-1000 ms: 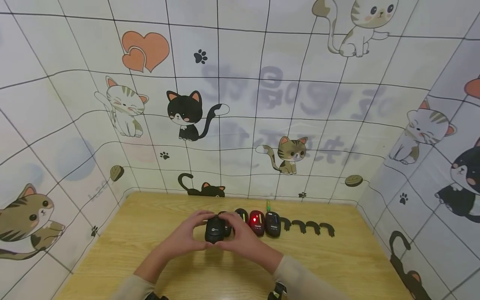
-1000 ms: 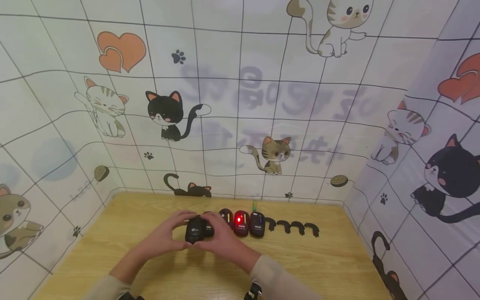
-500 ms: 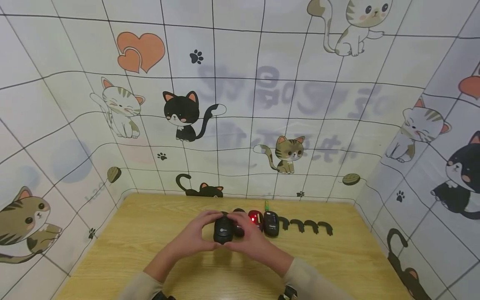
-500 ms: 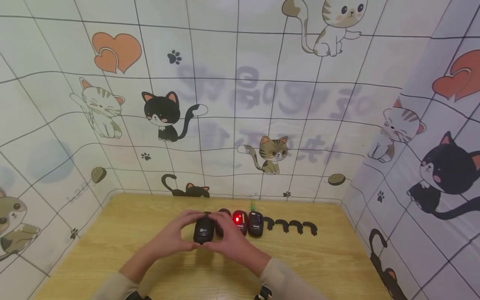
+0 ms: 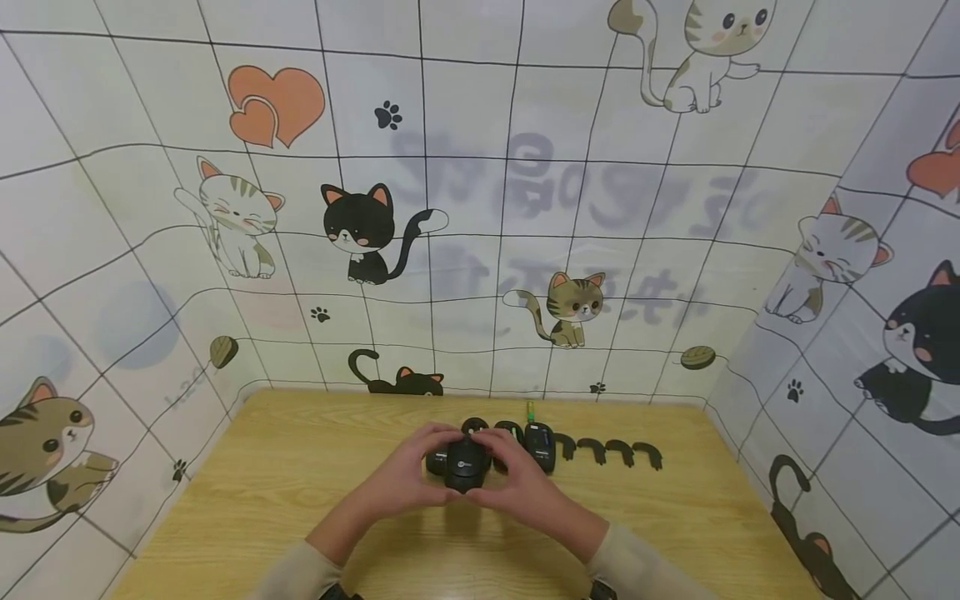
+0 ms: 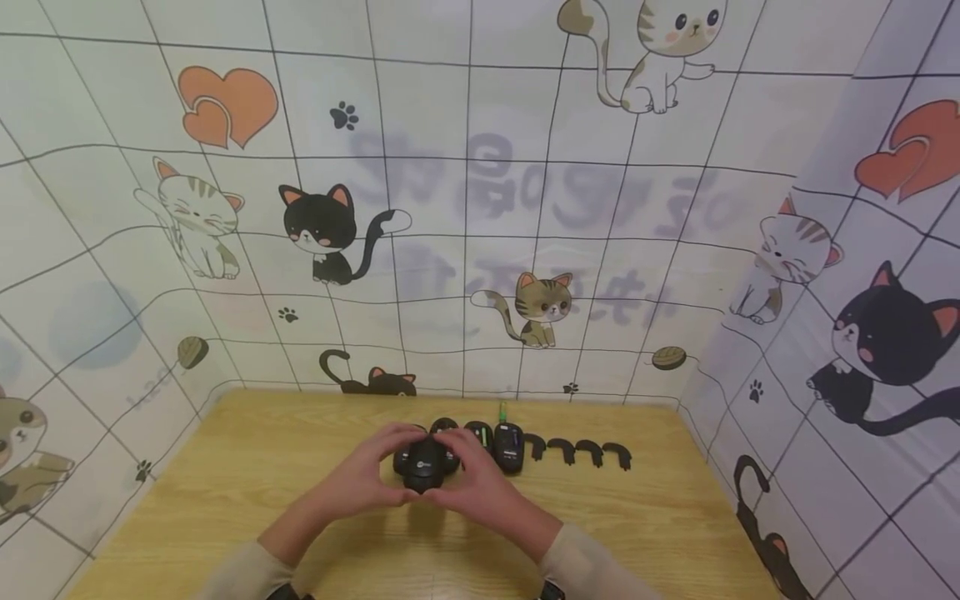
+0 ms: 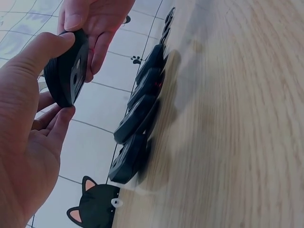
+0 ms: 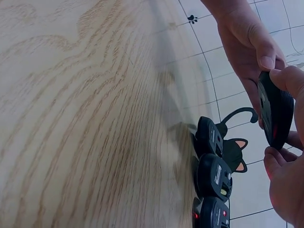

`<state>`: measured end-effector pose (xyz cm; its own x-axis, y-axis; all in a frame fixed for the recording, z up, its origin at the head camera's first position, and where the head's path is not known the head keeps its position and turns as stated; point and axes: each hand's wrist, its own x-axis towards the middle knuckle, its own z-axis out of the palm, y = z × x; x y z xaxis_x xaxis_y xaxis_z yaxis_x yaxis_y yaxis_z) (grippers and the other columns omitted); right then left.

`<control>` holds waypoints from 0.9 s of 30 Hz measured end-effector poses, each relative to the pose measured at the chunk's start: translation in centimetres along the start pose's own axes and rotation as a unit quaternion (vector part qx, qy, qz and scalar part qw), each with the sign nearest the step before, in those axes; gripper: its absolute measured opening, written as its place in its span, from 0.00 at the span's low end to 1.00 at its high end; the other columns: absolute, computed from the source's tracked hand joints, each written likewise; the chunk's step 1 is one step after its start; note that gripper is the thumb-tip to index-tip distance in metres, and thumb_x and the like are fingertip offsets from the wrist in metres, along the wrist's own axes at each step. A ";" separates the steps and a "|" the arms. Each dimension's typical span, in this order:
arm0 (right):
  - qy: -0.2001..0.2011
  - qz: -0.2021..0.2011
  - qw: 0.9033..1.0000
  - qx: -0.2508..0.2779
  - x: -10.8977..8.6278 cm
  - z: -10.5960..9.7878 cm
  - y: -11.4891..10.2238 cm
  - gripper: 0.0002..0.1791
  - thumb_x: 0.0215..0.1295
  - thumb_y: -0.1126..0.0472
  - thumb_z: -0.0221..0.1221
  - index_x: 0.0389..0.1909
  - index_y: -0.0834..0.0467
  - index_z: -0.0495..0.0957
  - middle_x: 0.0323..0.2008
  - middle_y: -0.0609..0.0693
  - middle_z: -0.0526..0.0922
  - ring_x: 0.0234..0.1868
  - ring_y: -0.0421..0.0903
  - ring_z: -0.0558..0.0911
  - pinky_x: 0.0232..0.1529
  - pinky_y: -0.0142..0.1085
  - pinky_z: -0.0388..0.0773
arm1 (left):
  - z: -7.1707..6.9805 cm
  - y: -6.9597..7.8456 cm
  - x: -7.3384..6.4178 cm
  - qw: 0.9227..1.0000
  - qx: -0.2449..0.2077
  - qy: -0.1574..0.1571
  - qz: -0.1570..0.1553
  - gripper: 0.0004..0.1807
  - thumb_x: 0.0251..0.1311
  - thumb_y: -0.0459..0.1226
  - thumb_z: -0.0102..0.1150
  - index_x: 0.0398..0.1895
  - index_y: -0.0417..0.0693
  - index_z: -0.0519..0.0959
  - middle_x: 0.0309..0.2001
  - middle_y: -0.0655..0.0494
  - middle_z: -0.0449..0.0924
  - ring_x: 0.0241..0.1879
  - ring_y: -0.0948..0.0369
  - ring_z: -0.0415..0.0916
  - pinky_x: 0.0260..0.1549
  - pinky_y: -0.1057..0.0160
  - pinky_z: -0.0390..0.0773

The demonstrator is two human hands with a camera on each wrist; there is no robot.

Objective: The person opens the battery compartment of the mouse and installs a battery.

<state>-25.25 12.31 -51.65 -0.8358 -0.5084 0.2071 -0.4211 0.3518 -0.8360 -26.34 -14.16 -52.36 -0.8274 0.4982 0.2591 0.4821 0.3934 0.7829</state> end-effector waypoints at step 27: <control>0.013 -0.028 0.999 0.043 -1.7 -1.4 0.6 0.29 0.77 0.55 0.71 0.75 0.52 0.76 0.71 0.52 0.75 0.68 0.49 0.82 0.72 0.56 0.78 | 2.7 0.7 0.5 0.997 -0.064 0.033 0.010 0.29 0.69 0.47 0.78 0.70 0.55 0.80 0.63 0.59 0.81 0.64 0.56 0.82 0.69 0.39 0.79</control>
<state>-24.58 14.51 -51.77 -0.8209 -0.5047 0.2672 -0.4365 0.2530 -0.8634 -25.59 -11.57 -53.18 -0.8376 0.4509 0.3084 0.4610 0.2804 0.8420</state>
